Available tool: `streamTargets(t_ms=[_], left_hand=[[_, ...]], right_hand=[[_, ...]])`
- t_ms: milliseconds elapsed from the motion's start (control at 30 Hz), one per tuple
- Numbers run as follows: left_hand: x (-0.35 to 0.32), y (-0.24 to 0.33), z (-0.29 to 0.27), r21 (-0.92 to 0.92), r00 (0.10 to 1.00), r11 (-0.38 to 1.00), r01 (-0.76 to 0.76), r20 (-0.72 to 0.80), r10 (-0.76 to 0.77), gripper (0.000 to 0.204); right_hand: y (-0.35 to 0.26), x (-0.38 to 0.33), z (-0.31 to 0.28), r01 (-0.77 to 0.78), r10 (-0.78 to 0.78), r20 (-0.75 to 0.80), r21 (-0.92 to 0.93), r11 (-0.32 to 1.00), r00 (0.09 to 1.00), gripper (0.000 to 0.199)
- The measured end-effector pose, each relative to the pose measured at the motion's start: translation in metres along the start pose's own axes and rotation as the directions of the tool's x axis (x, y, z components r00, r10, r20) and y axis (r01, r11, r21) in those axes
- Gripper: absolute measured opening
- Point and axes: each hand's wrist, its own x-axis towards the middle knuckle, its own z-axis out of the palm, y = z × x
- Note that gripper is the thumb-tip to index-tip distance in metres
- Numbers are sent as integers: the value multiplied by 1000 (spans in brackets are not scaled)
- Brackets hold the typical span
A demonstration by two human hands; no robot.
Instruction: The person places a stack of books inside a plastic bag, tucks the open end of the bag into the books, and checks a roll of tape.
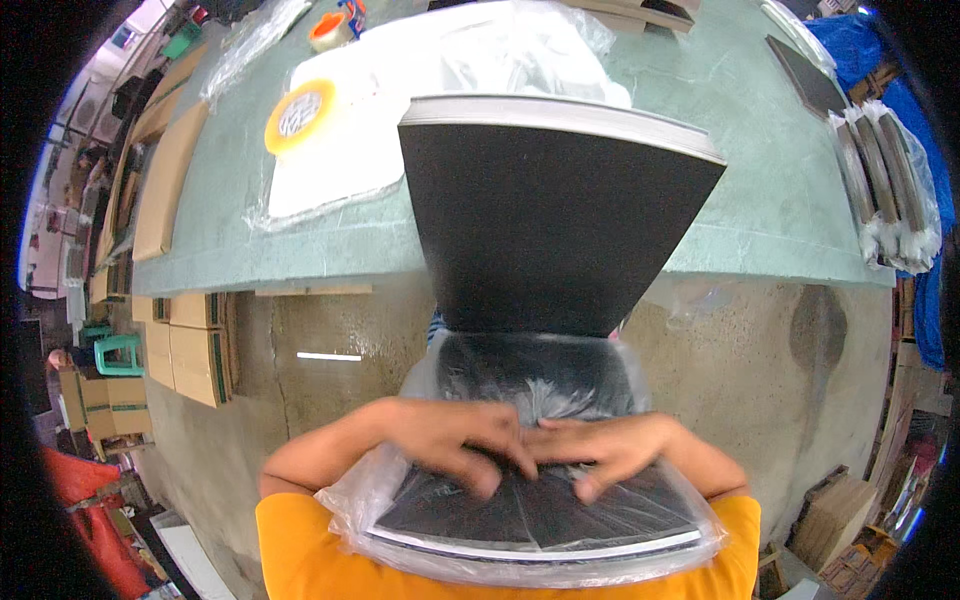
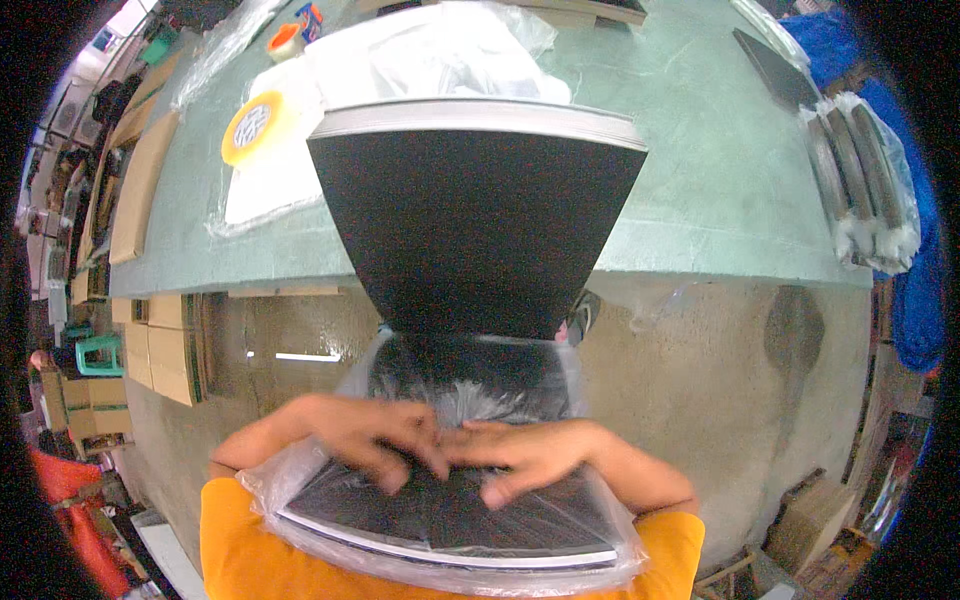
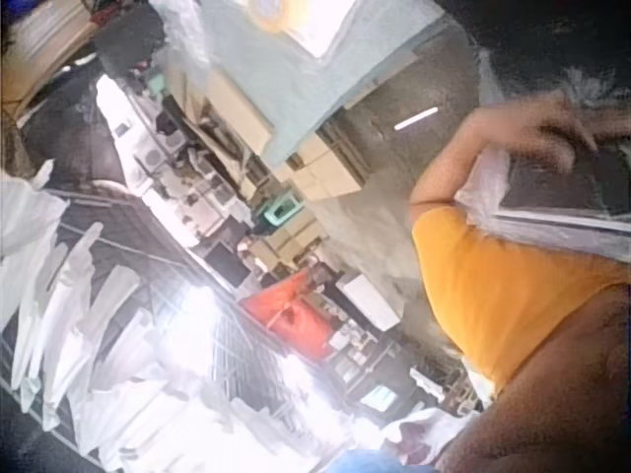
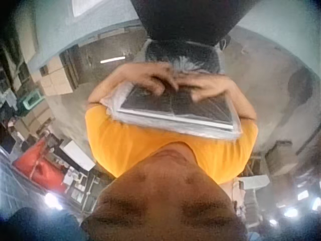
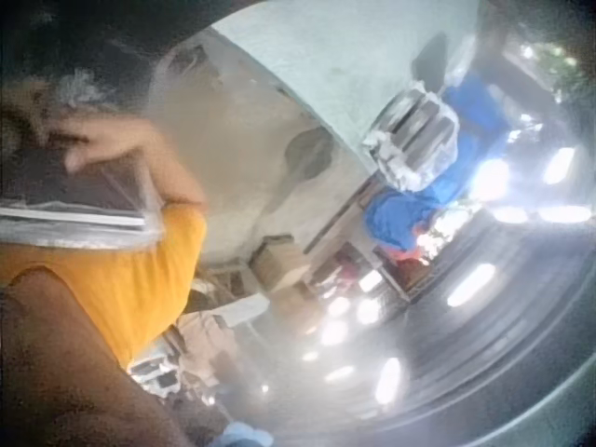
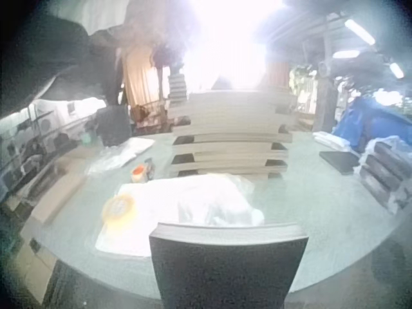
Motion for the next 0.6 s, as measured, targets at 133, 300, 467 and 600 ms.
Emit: streamTargets(t_ms=[133,300,467,600], left_hand=[[-26,-119,-2,341,812,760,553,-424,-401,36],[2,78,-141,617,811,713,334,-573,117,20],[27,82,-290,877,651,22,480,-372,662,24],[48,26,-326,840,790,-215,499,-338,512,45]], right_hand=[[118,-5,10,-556,473,-369,-161,815,800,75],[148,-13,-2,-661,582,-415,-66,747,699,77],[142,-5,-11,-675,612,-373,-57,735,698,75],[141,-8,-12,-667,607,-390,-25,745,693,80]])
